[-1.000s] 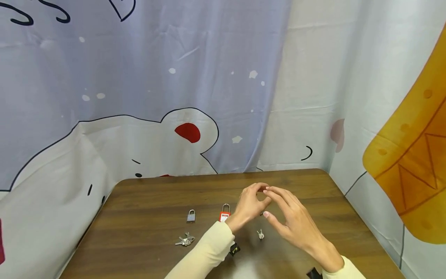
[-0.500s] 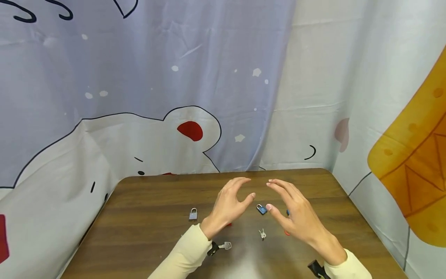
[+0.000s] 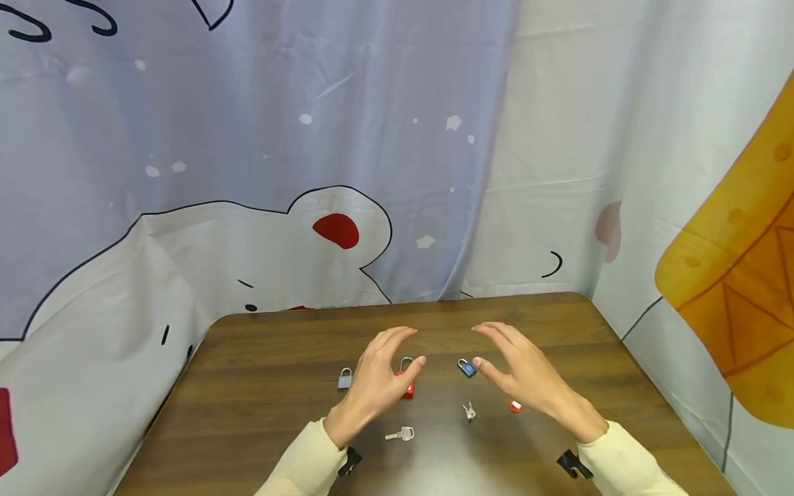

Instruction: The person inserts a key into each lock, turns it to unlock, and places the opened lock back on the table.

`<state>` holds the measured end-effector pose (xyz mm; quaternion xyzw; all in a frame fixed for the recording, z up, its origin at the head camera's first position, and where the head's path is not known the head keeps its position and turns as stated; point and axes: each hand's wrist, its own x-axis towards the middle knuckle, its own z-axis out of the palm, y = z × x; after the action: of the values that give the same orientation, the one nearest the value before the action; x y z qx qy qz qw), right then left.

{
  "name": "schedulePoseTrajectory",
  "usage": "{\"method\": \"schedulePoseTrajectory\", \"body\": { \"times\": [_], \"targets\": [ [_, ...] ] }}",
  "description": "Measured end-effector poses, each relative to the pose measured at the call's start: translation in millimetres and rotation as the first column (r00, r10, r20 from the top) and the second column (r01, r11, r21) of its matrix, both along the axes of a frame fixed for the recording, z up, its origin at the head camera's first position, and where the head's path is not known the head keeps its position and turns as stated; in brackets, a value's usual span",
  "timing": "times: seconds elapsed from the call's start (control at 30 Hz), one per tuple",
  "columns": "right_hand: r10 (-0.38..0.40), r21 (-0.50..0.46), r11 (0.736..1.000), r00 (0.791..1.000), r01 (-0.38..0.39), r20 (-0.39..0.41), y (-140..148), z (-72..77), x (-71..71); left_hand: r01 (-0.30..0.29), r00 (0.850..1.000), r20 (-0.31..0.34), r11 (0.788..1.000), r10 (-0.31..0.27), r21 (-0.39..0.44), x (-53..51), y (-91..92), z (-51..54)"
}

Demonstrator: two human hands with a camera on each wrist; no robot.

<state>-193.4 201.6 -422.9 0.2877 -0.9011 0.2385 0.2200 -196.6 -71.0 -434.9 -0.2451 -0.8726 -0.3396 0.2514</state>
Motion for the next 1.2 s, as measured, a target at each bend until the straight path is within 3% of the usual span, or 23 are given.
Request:
{"method": "schedulePoseTrajectory", "body": {
  "times": [0.17,0.5,0.73,0.93,1.2],
  "targets": [
    [-0.039,0.057,0.998,0.997,0.035,0.067,2,-17.0,-6.6,0.008,1.000,-0.002,1.000,-0.008,-0.022,5.6,-4.3,-5.2],
    [-0.113,0.185,0.979,0.978,0.080,0.178,-3,-47.1,-4.1,0.036,0.999,-0.019,0.994,-0.039,-0.107,19.2,-17.2,-16.3],
    [-0.140,0.241,0.968,0.942,0.066,0.304,-7,-64.1,-1.7,0.034,0.999,-0.025,0.982,-0.039,-0.188,27.5,-24.0,-28.2],
    [-0.161,0.252,0.965,0.932,0.079,0.326,-10,-74.3,-3.3,0.045,0.999,0.005,0.973,-0.045,-0.228,33.1,-27.2,-38.5],
    [-0.196,0.252,0.963,0.895,0.098,0.402,-14,-81.0,-7.2,0.041,0.999,0.015,0.959,-0.039,-0.280,39.1,-28.2,-50.5]
  ]
}}
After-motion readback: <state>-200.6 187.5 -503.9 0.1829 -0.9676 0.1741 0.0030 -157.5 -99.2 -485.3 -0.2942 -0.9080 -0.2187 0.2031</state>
